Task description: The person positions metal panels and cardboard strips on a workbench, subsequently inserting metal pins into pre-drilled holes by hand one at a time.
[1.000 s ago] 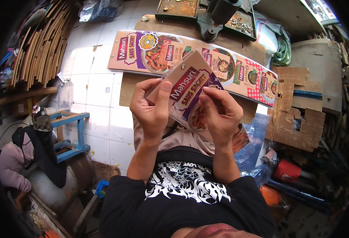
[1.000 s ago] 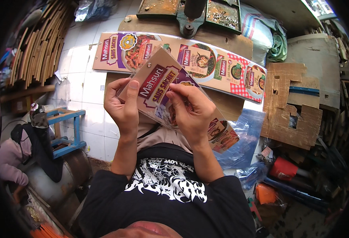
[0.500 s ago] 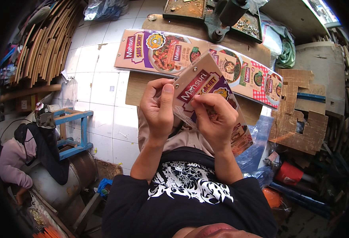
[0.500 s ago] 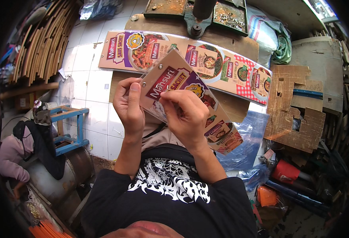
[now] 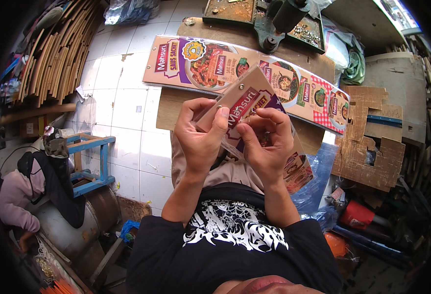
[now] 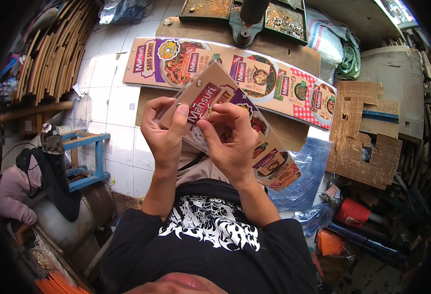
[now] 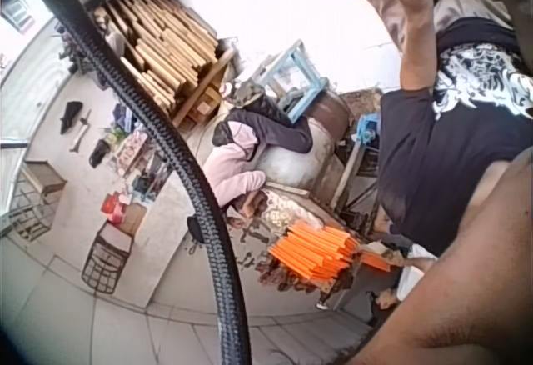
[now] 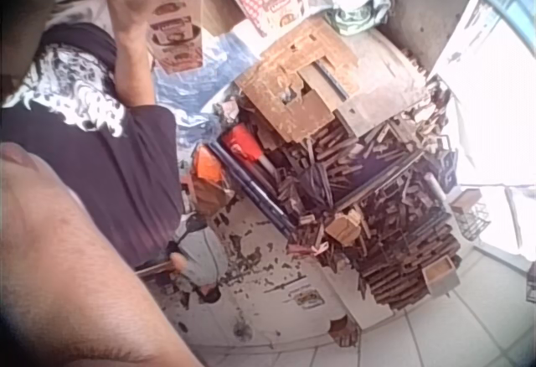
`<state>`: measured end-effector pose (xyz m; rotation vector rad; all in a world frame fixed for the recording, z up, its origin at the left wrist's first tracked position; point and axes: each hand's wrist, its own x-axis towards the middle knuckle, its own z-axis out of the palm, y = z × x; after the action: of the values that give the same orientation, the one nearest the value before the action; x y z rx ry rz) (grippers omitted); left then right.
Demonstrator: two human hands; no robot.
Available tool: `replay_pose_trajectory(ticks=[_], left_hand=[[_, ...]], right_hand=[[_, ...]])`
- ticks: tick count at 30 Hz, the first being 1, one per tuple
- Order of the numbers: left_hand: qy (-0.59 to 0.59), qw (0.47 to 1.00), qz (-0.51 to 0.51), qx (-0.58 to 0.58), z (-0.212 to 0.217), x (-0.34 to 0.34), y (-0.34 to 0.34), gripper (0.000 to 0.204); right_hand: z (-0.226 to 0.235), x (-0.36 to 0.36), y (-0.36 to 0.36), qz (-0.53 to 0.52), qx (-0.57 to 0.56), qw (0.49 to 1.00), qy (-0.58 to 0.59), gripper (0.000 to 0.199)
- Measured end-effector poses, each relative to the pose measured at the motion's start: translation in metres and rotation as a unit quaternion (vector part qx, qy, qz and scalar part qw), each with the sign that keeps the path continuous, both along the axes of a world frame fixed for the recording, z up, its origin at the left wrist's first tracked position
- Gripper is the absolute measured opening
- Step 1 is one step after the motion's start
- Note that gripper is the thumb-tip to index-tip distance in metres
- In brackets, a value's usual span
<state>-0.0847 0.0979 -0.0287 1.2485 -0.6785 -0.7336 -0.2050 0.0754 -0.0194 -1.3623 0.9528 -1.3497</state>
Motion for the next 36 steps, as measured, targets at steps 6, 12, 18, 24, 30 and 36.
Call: replay_pose_trajectory(ticks=[6,12,18,24,30,36], left_hand=[[0.022,1.0,-0.009,-0.012,-0.001,0.002,0.0,0.025],[0.178,0.98,-0.085,-0.005,0.003,0.004,0.002,0.029],[0.16,0.982,-0.093,-0.033,0.003,-0.001,0.003,0.029],[0.172,0.978,-0.105,-0.045,0.007,-0.006,0.002,0.027],[0.157,0.981,-0.105,-0.041,0.007,-0.007,0.002,0.026],[0.146,0.982,-0.112,-0.041,0.009,-0.007,0.002,0.026]], right_hand=[[-0.002,-0.002,-0.004,0.017,-0.022,0.996,0.084,0.039],[0.0,-0.003,-0.005,0.01,-0.047,0.992,0.118,0.045],[0.006,-0.003,-0.006,-0.018,-0.086,0.985,0.15,0.043],[0.013,-0.004,-0.008,-0.044,-0.11,0.977,0.178,0.042],[0.015,-0.004,-0.011,-0.03,-0.108,0.979,0.17,0.041],[0.015,-0.006,-0.011,-0.027,-0.113,0.978,0.171,0.04]])
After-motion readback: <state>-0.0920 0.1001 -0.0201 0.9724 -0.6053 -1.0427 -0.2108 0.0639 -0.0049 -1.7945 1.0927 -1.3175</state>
